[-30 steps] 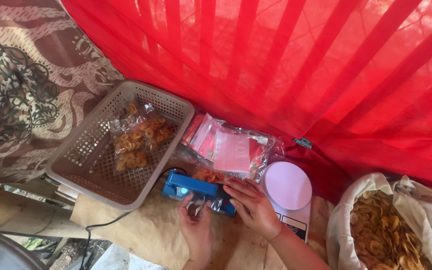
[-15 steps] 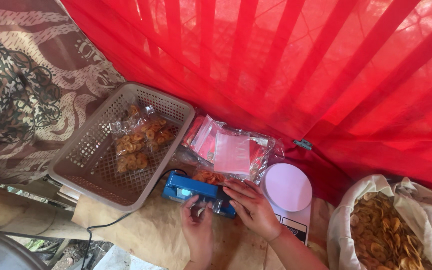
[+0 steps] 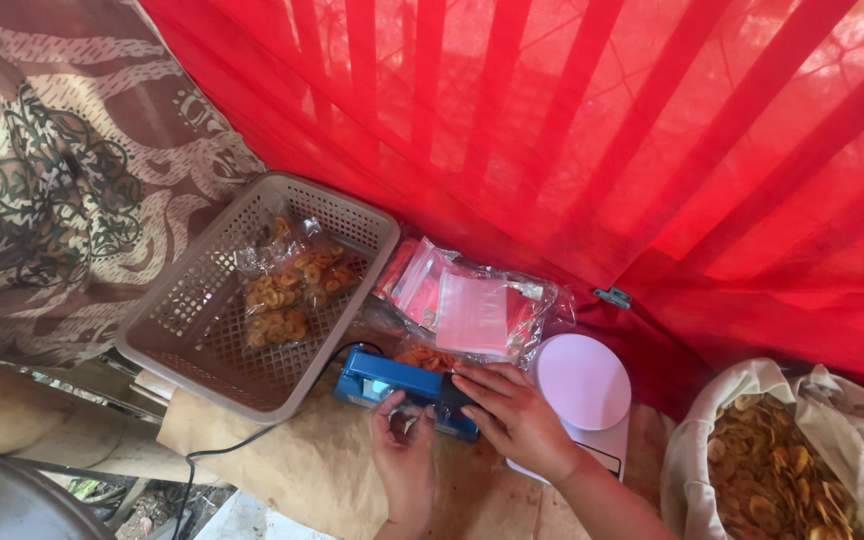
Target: The person weighs dried banana chips on a digital scale, places them into clear plastic bags, and seals the bags using a handheld heat sealer. The sealed packages are then placed into a brown plastic basket.
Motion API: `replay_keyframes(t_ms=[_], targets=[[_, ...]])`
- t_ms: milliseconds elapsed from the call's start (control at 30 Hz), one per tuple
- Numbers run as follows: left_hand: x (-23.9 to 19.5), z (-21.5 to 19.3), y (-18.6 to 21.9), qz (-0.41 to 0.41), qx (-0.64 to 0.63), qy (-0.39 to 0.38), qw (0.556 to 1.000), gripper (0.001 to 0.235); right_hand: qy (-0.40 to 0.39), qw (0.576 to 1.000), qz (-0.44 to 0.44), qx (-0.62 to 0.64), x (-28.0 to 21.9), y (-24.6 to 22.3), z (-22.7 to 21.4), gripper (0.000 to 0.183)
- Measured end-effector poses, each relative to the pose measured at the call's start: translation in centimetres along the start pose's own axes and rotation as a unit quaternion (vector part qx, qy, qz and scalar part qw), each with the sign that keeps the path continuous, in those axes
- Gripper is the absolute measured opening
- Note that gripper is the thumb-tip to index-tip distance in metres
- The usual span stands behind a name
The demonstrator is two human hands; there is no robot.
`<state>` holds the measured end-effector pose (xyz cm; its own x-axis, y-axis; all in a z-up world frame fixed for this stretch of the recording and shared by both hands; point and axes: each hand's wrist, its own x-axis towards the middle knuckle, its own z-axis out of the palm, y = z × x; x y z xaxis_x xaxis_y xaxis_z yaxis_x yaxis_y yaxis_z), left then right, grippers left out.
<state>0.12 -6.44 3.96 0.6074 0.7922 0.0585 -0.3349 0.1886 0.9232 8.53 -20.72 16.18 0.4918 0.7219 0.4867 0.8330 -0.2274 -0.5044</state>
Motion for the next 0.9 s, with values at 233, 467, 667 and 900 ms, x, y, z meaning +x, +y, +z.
replay_keyframes(t_ms=[233, 467, 667, 900], targets=[[0.5, 1.0, 0.8, -0.008, -0.003, 0.002, 1.000, 0.047, -0.047, 0.997, -0.045, -0.045, 3.7, -2.5, -3.3, 0.042], [1.0, 1.4, 0.3, -0.004, -0.070, -0.008, 0.998, 0.048, -0.080, 0.993, -0.036, -0.080, 6.1, -3.5, -4.1, 0.041], [0.9, 1.0, -0.6, 0.059, -0.016, 0.002, 0.998, 0.050, -0.086, 0.995, -0.002, -0.059, 5.0, -3.7, -3.8, 0.041], [0.4, 0.9, -0.1, 0.057, 0.024, 0.009, 0.998, 0.051, -0.036, 0.999, 0.012, -0.033, 2.1, -2.9, -2.1, 0.040]])
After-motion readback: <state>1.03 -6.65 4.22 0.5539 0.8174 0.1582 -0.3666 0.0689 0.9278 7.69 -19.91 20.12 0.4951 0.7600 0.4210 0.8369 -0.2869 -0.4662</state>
